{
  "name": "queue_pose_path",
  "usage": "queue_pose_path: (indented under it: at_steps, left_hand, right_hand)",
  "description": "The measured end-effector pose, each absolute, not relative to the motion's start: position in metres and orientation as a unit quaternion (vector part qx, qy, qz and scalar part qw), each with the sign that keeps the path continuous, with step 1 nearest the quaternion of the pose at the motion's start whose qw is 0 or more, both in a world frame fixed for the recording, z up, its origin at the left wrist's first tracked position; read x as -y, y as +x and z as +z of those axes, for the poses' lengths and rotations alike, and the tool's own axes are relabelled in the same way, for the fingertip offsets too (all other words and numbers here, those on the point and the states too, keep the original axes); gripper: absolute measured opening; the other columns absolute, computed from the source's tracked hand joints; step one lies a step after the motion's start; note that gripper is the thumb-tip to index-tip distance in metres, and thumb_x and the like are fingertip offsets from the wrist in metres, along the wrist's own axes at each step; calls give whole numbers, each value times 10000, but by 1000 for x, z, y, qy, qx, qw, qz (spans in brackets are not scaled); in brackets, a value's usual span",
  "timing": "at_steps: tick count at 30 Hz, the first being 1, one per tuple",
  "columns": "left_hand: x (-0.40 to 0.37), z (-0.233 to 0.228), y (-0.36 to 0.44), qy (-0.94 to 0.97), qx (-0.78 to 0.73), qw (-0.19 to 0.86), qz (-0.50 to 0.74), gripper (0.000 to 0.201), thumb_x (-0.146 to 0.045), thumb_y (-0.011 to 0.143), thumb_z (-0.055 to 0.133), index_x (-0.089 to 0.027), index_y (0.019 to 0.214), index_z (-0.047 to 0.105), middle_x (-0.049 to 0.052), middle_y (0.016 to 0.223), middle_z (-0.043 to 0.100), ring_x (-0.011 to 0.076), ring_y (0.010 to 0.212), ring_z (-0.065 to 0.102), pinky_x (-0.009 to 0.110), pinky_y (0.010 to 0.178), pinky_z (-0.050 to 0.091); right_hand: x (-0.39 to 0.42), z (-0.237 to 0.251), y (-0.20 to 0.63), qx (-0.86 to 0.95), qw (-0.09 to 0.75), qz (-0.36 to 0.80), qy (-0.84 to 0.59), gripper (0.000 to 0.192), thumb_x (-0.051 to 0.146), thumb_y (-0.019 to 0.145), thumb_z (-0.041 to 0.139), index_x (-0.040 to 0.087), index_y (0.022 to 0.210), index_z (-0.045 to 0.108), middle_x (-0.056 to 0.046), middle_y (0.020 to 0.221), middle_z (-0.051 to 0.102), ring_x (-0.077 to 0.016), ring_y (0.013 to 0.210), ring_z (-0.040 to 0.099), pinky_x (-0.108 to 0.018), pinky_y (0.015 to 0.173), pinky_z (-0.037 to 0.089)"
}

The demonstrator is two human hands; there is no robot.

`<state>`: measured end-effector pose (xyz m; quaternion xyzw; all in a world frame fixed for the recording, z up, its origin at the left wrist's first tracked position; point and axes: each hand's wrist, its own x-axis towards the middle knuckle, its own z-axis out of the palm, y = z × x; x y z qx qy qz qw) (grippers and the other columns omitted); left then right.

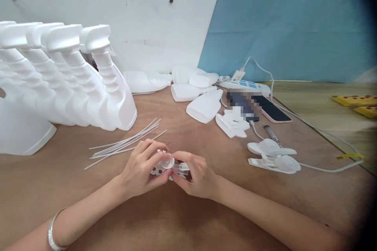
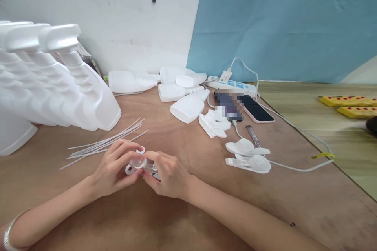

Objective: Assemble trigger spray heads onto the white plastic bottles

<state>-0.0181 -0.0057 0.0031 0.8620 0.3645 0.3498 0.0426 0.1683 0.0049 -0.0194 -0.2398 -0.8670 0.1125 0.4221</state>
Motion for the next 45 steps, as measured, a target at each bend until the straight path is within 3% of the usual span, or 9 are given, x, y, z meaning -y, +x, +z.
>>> queue_pose_path:
  at_steps: [8,17,23,35,39,45]
  left_hand:
    - [9,4,-17,870,-354,48,340,126,-189,723,546,-175,847,531,86,971,565,194,860,504,326,726,425]
    - [3,-2,-21,874,-329,63,351,174,-206,772,558,-172,915,465,67,922,616,148,791,561,282,698,423]
    - [1,-1,-24,879,-305,5,366,44,-213,792,572,-184,803,540,51,916,645,144,762,552,281,686,408]
    - [3,0,-25,866,-332,65,368,58,-232,819,550,-202,793,591,38,901,644,134,749,503,278,682,390]
    - [4,0,-26,885,-317,52,337,44,-223,828,534,-199,847,564,49,944,634,150,777,517,300,704,386]
    - [1,2,-32,865,-356,33,352,195,-119,848,451,-174,1027,504,43,946,646,146,797,530,290,716,388]
  right_hand:
    - [-5,-19,168,870,418,116,-233,327,193,788,514,173,1088,384,-67,913,623,-145,758,618,-237,637,514]
    - [-7,-22,168,863,414,149,-249,334,216,784,552,172,1071,388,-69,920,610,-144,777,618,-234,649,515]
    - [-8,-21,169,861,418,145,-252,314,246,812,536,173,1076,383,-67,924,606,-140,804,622,-230,668,517]
    - [-8,-20,169,859,413,157,-259,327,249,810,536,189,1089,377,-65,933,604,-144,799,622,-242,662,518]
    - [-7,-19,169,859,413,163,-256,344,258,806,536,189,1095,363,-62,925,603,-142,790,625,-233,641,516]
    - [-8,-18,168,850,417,155,-283,337,236,810,528,188,1096,357,-70,944,597,-144,800,626,-242,660,519]
